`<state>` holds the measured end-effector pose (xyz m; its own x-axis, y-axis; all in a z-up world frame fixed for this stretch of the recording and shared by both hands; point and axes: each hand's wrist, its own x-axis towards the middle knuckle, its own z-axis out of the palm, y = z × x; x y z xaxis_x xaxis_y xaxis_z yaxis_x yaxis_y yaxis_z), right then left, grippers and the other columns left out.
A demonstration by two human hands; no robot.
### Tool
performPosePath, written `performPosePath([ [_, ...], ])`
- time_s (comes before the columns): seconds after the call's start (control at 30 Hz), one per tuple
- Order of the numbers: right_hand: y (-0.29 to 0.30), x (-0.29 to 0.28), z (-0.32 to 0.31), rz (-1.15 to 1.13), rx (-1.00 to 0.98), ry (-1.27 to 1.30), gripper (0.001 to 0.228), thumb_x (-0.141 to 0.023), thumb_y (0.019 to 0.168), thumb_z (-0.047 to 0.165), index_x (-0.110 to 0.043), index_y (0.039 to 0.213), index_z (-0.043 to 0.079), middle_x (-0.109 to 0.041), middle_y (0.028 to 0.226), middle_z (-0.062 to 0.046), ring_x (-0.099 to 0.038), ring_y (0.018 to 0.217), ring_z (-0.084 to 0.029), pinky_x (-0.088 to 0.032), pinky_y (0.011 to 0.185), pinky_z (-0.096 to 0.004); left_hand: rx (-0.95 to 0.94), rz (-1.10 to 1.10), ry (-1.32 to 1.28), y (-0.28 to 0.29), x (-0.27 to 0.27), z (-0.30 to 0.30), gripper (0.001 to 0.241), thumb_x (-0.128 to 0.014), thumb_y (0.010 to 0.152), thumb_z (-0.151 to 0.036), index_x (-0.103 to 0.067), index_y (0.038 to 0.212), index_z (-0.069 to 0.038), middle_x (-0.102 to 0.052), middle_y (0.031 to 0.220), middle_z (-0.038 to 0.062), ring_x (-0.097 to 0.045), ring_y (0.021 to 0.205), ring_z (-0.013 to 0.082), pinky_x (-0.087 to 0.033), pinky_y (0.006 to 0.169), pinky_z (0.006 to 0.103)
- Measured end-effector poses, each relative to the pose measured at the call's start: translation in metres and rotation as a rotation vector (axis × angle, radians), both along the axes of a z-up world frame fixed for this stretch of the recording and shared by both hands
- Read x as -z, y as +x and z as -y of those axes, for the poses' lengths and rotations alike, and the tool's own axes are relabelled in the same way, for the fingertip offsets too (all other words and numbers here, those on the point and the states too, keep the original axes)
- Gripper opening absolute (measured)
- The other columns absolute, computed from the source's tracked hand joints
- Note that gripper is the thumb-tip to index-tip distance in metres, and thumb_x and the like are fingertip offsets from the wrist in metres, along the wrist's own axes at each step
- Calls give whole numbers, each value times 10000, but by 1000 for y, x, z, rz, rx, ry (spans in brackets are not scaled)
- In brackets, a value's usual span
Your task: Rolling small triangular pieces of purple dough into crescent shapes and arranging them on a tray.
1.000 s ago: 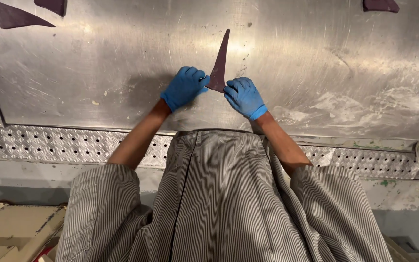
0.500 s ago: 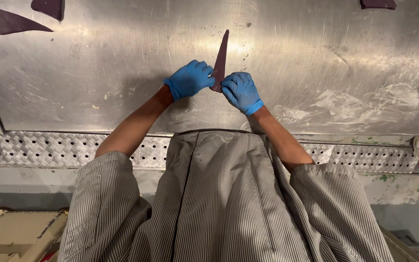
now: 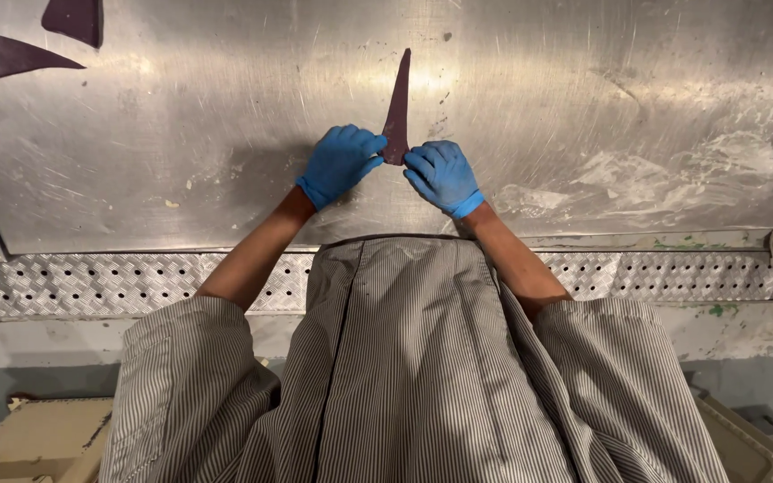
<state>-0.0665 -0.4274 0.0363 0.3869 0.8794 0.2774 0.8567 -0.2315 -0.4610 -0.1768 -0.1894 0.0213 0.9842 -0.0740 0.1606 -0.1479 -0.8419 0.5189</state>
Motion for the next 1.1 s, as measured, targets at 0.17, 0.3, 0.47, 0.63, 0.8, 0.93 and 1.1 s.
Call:
performPosePath([
  [0.17,-1,4,-3,99,-15,-83,328,-790,945,267,-651,1182,89,-654,1143,-73,-610,1119,-285,-473,996,-440,97,82,285,-9,23,2,282,-752,989,-284,-723,1234,-146,-645,977,-46,-606,912,156,-492,851,322],
  [0.3,1,5,-8,97,1,-86,337,-795,937,304,-649,1159,96,-648,1144,-80,-602,1124,-288,-470,1000,-440,95,54,304,-2,-12,4,423,-736,956,-298,-656,1320,-97,-634,1014,2,-604,888,173,-486,807,333],
  [0.47,0,15,-7,89,-2,-88,350,-794,945,314,-650,1173,92,-641,1148,-81,-599,1133,-283,-469,1020,-438,-52,93,116,-18,32,5,467,-741,905,-348,-612,1294,-124,-626,1132,-3,-616,967,189,-484,865,357],
  [0.63,0,14,-9,51,6,-90,325,-806,942,323,-657,1127,101,-631,1135,-79,-585,1138,-297,-451,1019,-447,100,97,233,-10,13,4,487,-737,943,-431,-678,1275,-81,-622,1047,-14,-594,906,157,-480,842,331],
  [0.8,0,10,-17,-51,61,-80,305,-822,910,335,-657,1036,112,-621,1173,-105,-549,1162,-321,-419,1051,-474,130,8,278,10,-6,0,454,-747,897,-554,-723,989,-109,-617,911,16,-588,866,196,-477,779,343],
  [0.93,-1,11,-22,-151,181,-39,269,-830,903,327,-643,951,140,-613,1200,-110,-525,1174,-338,-395,1067,-486,85,50,273,19,-8,-3,376,-791,877,-529,-732,903,-159,-610,956,17,-572,951,223,-466,835,369],
  [1.1,0,6,-26,-182,206,15,318,-816,922,314,-638,1078,102,-601,1205,-125,-520,1189,-353,-381,1060,-510,-80,37,80,20,4,5,294,-827,834,-462,-723,873,-190,-611,1068,18,-543,1042,256,-424,911,420],
])
